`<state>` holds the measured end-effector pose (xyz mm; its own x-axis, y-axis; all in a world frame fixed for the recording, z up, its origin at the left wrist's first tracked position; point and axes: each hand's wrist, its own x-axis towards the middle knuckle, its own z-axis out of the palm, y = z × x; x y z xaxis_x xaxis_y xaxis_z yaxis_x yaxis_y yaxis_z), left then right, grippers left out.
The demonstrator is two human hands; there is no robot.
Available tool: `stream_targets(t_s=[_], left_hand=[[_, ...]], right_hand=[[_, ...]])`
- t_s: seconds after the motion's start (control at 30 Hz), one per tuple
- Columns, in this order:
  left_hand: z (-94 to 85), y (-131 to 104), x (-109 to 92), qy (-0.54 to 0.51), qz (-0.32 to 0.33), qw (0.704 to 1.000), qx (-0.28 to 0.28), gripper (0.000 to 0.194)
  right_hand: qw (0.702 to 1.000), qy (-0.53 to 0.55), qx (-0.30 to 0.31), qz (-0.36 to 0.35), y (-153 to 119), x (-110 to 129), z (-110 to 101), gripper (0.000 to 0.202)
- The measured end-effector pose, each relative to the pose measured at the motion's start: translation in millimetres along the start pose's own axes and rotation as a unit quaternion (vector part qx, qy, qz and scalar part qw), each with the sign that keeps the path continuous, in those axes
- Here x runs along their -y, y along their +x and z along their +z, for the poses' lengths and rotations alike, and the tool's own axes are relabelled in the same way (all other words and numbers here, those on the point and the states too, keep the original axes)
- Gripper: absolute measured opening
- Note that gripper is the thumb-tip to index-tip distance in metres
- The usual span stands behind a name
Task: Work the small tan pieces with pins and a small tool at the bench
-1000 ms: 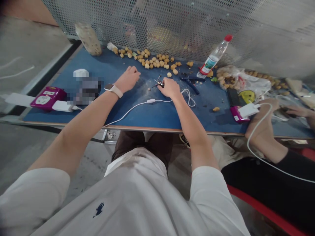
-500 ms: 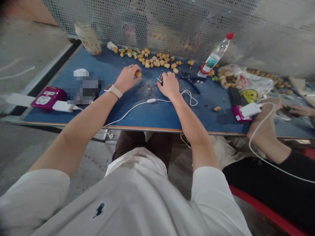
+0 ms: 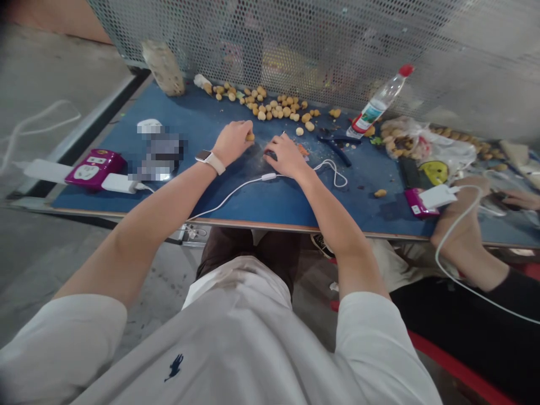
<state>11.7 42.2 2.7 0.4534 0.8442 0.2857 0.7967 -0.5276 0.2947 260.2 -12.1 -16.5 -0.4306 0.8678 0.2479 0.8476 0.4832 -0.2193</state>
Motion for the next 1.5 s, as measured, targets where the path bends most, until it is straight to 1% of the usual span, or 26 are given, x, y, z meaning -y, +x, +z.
stream_targets(t_s=[0.13,0.2,0.3,0.43,0.53,0.7,0.77,0.87,1.03,1.17,1.3,1.4,1.5], left_hand=[[-0.4,0,2,-0.044,0.018,0.999,-0.017,0.023],[-1.6,0,1,-0.051,0.024,0.998,-0.009,0.021],[-2.7,-2,-4,-0.045,0.013,0.999,0.01,0.025],[-3.2,-6,-5,-0.026,0.016,0.999,0.015,0.032],[-4.9,-8,-2,-0.033,0.025,0.999,0.019,0.033],[-6.8,-10,8,-0.074,0.033,0.997,0.019,0.028],[-4.9,-8,13,-0.085,0.027,0.996,0.003,0.027],[-0.8,-6,23,-0.11,0.013,0.993,-0.037,0.028],[0.4,-9,34,-0.179,0.001,0.98,-0.09,0.028],[-2.9,-16,34,-0.201,-0.041,0.974,-0.095,0.029],[-0.5,-21,33,-0.215,-0.052,0.971,-0.09,0.028],[6.7,-22,34,-0.287,-0.07,0.948,-0.122,0.021],[15.4,-23,34,-0.355,-0.103,0.917,-0.152,0.033]], right_hand=[[1.0,0.009,0.012,-0.016,0,2,-1,0.033],[1.0,0.008,0.012,-0.025,0,5,-3,0.035],[0.999,-0.001,0.016,-0.028,1,8,-5,0.032],[0.999,-0.009,0.028,-0.015,0,8,-5,0.025],[1.0,-0.004,0.028,-0.011,-1,6,-2,0.022],[1.0,0.021,0.017,0.01,-4,5,4,0.019],[0.999,0.038,0.013,0.019,-6,7,3,0.02],[0.998,0.061,0.009,0.028,-10,10,-2,0.021],[0.996,0.084,0.001,0.027,-19,12,-8,0.022],[0.994,0.107,-0.015,0.018,-24,14,-7,0.024],[0.992,0.123,-0.025,0.016,-30,21,-6,0.023],[0.99,0.135,-0.034,0.016,-34,30,-9,0.025],[0.988,0.15,-0.031,0.016,-38,36,-11,0.025]])
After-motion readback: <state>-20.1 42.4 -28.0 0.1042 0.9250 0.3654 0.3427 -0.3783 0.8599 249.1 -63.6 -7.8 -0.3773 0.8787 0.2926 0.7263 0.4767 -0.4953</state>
